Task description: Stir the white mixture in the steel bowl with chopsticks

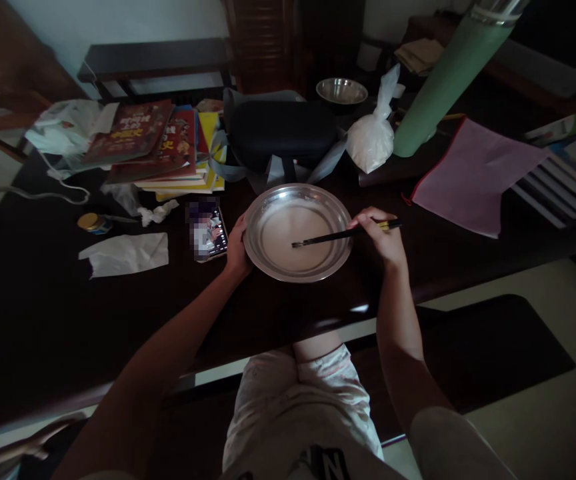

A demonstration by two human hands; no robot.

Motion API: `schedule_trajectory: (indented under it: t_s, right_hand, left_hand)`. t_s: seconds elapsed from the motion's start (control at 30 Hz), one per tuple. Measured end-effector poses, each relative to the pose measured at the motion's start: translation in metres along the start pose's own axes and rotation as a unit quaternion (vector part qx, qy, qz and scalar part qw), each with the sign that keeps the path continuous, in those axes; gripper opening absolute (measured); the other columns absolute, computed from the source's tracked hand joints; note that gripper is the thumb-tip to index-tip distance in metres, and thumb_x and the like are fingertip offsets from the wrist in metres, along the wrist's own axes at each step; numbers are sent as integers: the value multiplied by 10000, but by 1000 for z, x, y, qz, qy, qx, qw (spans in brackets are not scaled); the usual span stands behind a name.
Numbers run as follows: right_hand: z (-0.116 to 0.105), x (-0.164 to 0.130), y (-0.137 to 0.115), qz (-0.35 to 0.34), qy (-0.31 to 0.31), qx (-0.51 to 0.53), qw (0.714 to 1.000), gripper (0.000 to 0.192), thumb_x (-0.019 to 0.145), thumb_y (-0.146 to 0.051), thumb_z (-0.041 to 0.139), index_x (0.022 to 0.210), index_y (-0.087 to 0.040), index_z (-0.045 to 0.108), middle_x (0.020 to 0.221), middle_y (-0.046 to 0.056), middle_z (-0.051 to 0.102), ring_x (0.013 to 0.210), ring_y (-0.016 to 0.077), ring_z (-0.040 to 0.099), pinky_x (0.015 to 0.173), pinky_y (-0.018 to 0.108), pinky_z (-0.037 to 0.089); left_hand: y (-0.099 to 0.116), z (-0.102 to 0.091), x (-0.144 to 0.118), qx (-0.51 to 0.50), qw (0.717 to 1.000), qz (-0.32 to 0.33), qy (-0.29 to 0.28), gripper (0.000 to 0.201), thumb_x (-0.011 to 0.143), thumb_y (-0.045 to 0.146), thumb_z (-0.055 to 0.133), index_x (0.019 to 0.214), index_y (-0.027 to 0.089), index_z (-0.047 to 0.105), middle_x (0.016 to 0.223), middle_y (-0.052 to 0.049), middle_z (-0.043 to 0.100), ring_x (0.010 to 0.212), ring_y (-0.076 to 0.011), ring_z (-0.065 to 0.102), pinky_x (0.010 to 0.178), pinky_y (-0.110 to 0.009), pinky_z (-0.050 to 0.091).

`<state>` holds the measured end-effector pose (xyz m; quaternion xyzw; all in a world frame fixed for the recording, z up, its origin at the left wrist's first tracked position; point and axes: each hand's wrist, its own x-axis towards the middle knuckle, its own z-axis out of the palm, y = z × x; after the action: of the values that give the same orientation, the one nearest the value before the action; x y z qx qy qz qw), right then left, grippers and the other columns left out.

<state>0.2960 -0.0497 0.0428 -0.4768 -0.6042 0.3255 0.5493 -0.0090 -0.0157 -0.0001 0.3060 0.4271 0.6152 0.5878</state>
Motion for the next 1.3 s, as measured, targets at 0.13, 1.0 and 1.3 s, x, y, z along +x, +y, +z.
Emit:
schedule_trajectory:
  t_s: [0.13, 1.0, 1.3]
  right_hand:
    - [0, 0, 1, -14, 10, -29, 999, 437, 886, -676, 731, 756, -263, 790, 757, 4, 774, 755, 185, 737, 745, 341, 593]
    - [0, 1, 0, 1, -15, -12, 1000, 458, 860, -698, 740, 715, -265, 778, 720, 8, 761, 721, 188, 728, 720, 346, 594]
    - [-1, 1, 0, 0, 1, -14, 1000, 454, 874, -697, 725, 728, -269, 769, 704, 0, 746, 709, 187, 727, 721, 351, 598]
  left_hand:
    - [-3, -2, 2, -1, 1000, 4, -1, 211, 780, 358, 693, 938, 221, 725, 1180, -54, 796, 1289, -310, 657, 1159, -404, 491]
    - [-1, -1, 1, -14, 1000, 1, -4, 256, 812, 301, 641, 1008, 208, 776, 1156, -66, 803, 1220, -287, 697, 1137, -419, 511]
    - [-2, -1, 2, -1, 1000, 6, 1, 221, 807, 323, 654, 971, 212, 753, 1184, -67, 799, 1272, -299, 671, 1145, -408, 498]
